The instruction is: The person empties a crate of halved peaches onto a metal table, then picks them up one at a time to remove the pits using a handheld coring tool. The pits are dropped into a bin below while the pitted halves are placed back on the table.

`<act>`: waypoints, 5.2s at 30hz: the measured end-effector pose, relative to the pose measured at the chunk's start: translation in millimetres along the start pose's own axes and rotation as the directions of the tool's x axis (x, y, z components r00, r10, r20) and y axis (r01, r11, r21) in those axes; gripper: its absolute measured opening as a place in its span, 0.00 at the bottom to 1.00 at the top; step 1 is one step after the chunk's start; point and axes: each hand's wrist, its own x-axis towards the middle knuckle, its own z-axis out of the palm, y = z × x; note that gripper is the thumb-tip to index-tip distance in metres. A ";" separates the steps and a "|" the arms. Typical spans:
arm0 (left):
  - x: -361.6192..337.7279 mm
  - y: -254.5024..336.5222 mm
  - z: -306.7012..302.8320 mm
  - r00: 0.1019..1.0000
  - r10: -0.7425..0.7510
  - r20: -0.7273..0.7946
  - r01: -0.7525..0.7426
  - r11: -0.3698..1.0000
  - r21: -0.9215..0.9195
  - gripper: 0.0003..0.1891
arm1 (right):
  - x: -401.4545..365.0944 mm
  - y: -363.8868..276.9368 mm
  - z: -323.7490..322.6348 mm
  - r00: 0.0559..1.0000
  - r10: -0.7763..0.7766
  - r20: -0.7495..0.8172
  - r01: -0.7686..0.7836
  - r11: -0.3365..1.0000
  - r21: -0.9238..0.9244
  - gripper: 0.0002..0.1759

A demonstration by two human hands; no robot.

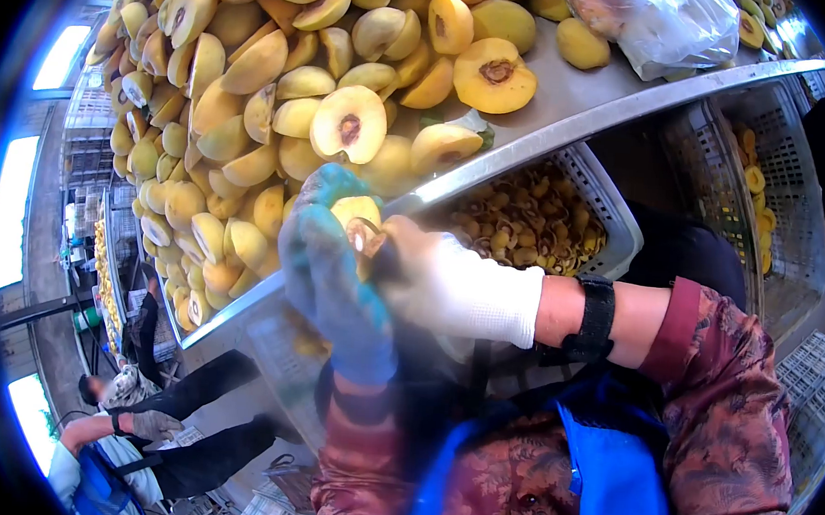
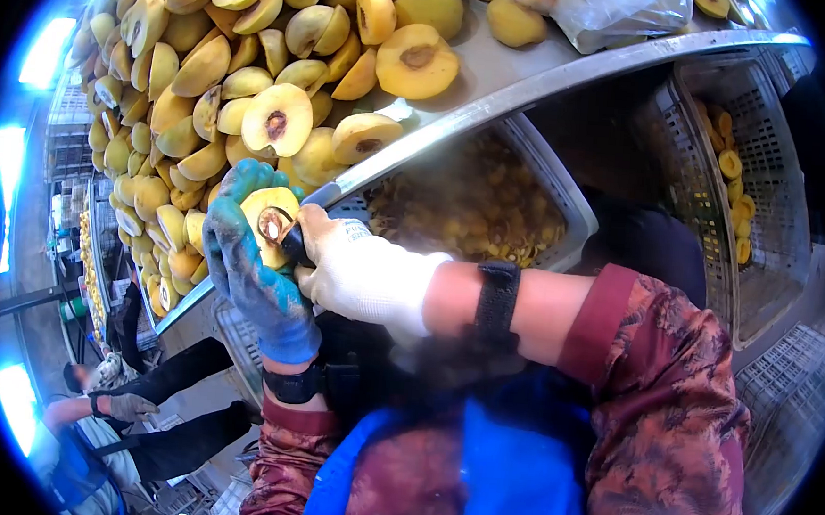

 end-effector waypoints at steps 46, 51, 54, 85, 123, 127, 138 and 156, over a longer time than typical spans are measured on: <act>1.7 1.7 -1.1 0.999 -0.046 0.025 0.051 0.958 -0.283 0.18 | -5.8 -11.5 -4.8 0.995 0.090 0.031 -0.089 0.995 -0.036 0.22; 5.7 6.4 -3.2 0.993 -0.003 0.116 0.012 0.997 -0.076 0.24 | -5.5 -8.9 -5.6 0.992 0.075 0.100 -0.091 0.982 0.168 0.18; 10.6 6.7 -5.9 0.977 -0.090 0.195 0.125 0.977 -0.173 0.23 | -9.1 -36.8 -24.9 0.936 0.183 0.300 -0.266 0.926 0.268 0.14; 17.9 7.5 -14.6 0.837 -0.279 0.471 0.487 0.771 -0.410 0.22 | -25.7 -43.0 -30.0 0.861 0.231 0.453 -0.426 0.814 0.395 0.08; 23.4 18.0 -13.8 0.727 -0.071 0.683 0.655 0.370 -0.659 0.14 | -52.2 -64.1 -33.9 0.683 0.083 0.725 -0.719 0.246 0.650 0.12; 23.2 23.5 -15.7 0.712 -0.069 0.699 0.695 0.213 -0.687 0.10 | -55.8 -76.0 -25.2 0.697 0.115 0.708 -0.717 0.136 0.683 0.12; 15.7 15.8 -17.6 0.828 -0.281 0.485 0.555 0.537 -0.635 0.26 | -49.7 -52.8 7.4 0.991 0.133 0.028 -0.129 0.985 -0.117 0.16; 15.2 -14.7 -214.6 0.904 -0.413 0.111 0.116 0.487 0.866 0.27 | -42.8 -3.1 -75.5 0.958 -0.045 0.284 0.254 0.601 -0.758 0.21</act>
